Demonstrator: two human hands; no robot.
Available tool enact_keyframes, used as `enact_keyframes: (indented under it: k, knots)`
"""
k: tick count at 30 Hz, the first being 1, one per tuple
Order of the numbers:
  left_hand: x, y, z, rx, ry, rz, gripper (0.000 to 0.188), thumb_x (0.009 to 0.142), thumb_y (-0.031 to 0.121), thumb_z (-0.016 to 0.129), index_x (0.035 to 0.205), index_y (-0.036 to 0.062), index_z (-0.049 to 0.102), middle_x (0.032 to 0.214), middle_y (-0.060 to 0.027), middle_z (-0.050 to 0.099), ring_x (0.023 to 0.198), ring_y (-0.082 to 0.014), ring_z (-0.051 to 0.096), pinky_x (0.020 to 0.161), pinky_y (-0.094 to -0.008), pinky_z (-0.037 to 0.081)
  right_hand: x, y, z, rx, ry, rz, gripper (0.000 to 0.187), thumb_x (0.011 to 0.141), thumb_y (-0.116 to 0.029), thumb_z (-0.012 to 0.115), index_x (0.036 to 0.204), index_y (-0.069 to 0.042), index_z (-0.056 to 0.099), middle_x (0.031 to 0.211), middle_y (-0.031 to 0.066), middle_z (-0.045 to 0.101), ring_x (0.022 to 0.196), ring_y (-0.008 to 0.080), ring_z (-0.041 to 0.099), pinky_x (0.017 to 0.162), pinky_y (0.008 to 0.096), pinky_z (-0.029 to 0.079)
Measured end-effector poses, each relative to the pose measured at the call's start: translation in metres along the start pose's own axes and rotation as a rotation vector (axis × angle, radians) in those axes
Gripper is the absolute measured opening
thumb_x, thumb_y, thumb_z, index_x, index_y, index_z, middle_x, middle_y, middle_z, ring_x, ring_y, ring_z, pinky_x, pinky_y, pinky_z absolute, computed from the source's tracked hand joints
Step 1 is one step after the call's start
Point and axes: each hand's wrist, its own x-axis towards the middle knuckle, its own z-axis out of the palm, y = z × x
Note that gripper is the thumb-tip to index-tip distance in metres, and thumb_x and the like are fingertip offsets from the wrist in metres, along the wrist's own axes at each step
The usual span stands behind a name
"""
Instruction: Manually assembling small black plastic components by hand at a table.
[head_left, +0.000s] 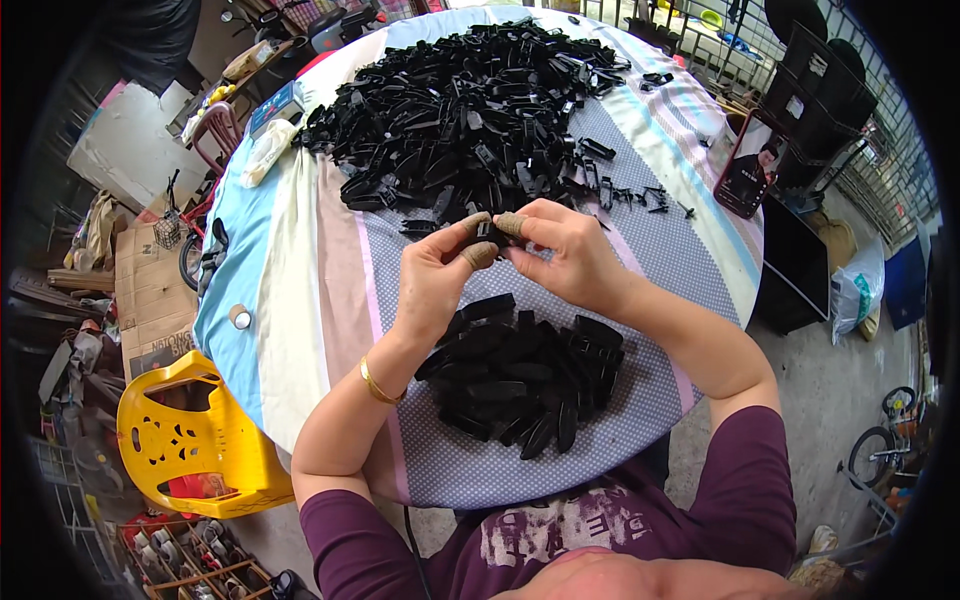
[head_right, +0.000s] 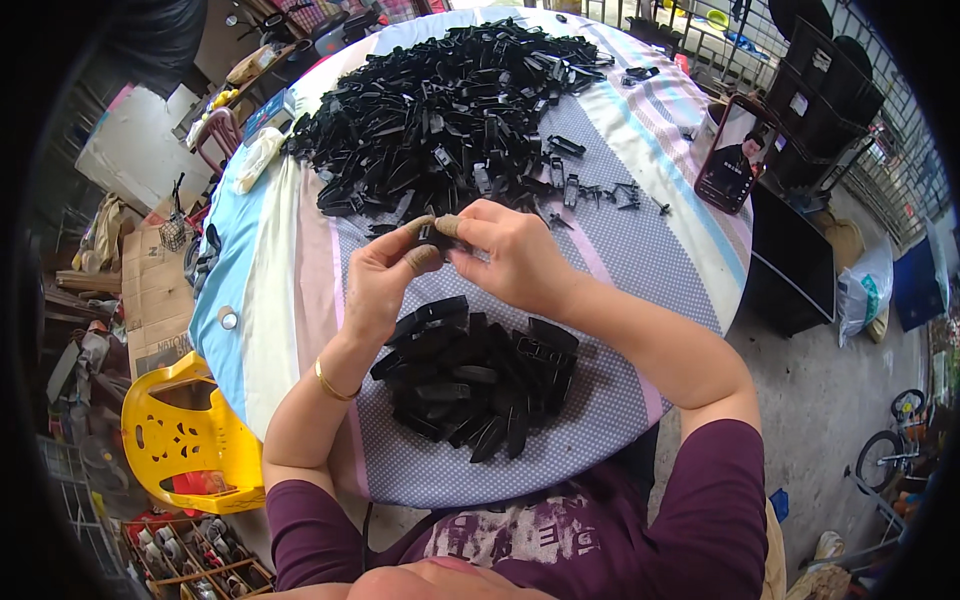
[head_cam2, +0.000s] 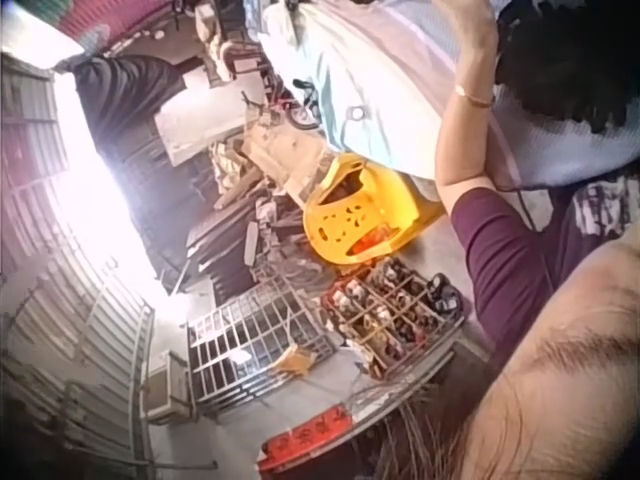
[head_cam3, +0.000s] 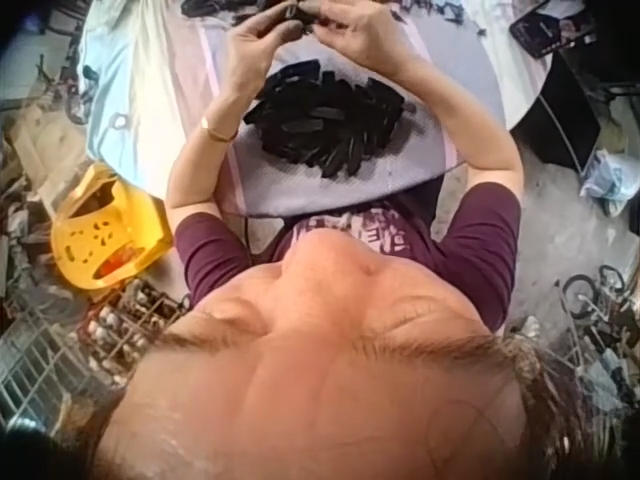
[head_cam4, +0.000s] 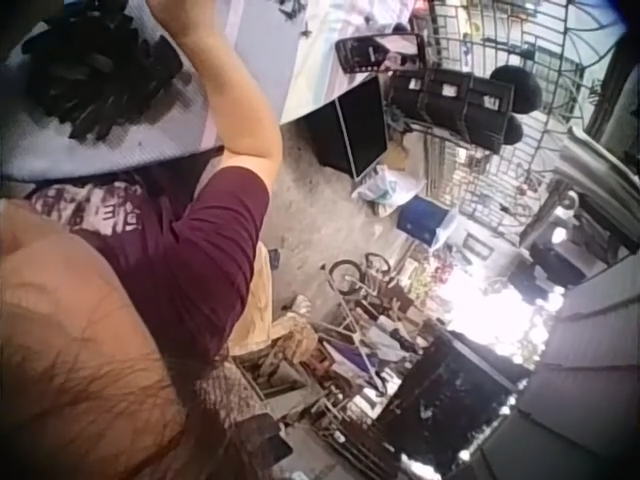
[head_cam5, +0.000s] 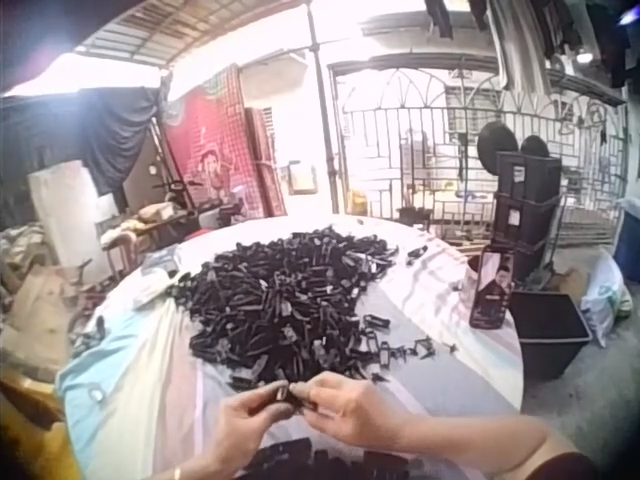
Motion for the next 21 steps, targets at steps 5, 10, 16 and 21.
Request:
enact_keyframes:
  k: [5, 10, 16, 21]
  knots:
    - [-0.002, -0.001, 0.005, -0.053, 0.014, 0.046, 0.031, 0.085, 0.003, 0.06, 0.115, -0.0043, 0.057, 0.101, -0.0074, 0.064, 0.088, -0.0097, 0.059, 0.079, -0.0211, 0.047, 0.001, -0.006, 0.007, -0.129, 0.102, -0.032, 0.031, 0.076, -0.008, 0.069, 0.105, 0.0, 0.061, 0.09, 0.0082, 0.061, 0.076, 0.0175, 0.062, 0.067, 0.0266, 0.05]
    - [0.002, 0.001, 0.001, -0.15, -0.076, 0.105, 0.027, 0.088, 0.003, 0.055, 0.114, -0.0033, 0.058, 0.102, -0.0067, 0.063, 0.091, -0.0098, 0.057, 0.083, -0.0217, 0.045, 0.002, 0.006, 0.004, 0.194, -0.089, 0.336, 0.033, 0.077, -0.013, 0.07, 0.105, 0.001, 0.06, 0.08, 0.0054, 0.062, 0.072, 0.0131, 0.06, 0.067, 0.0233, 0.048]
    - [-0.004, 0.005, 0.0, -0.004, -0.114, 0.164, 0.024, 0.088, 0.002, 0.054, 0.11, -0.0036, 0.06, 0.101, -0.0065, 0.063, 0.09, -0.0089, 0.056, 0.081, -0.021, 0.045, -0.003, -0.003, 0.009, 0.075, -0.097, 0.188, 0.027, 0.075, -0.015, 0.073, 0.095, 0.001, 0.064, 0.062, 0.0067, 0.057, 0.056, 0.0093, 0.051, 0.052, 0.0264, 0.041]
    - [-0.002, 0.005, -0.007, -0.017, -0.099, 0.112, 0.022, 0.088, 0.002, 0.054, 0.109, -0.004, 0.06, 0.097, -0.0049, 0.064, 0.085, -0.0086, 0.057, 0.077, -0.0214, 0.046, 0.0, 0.0, 0.007, 0.051, -0.141, 0.121, 0.027, 0.074, -0.018, 0.073, 0.091, 0.001, 0.064, 0.064, 0.0059, 0.058, 0.058, 0.0098, 0.053, 0.052, 0.0267, 0.042]
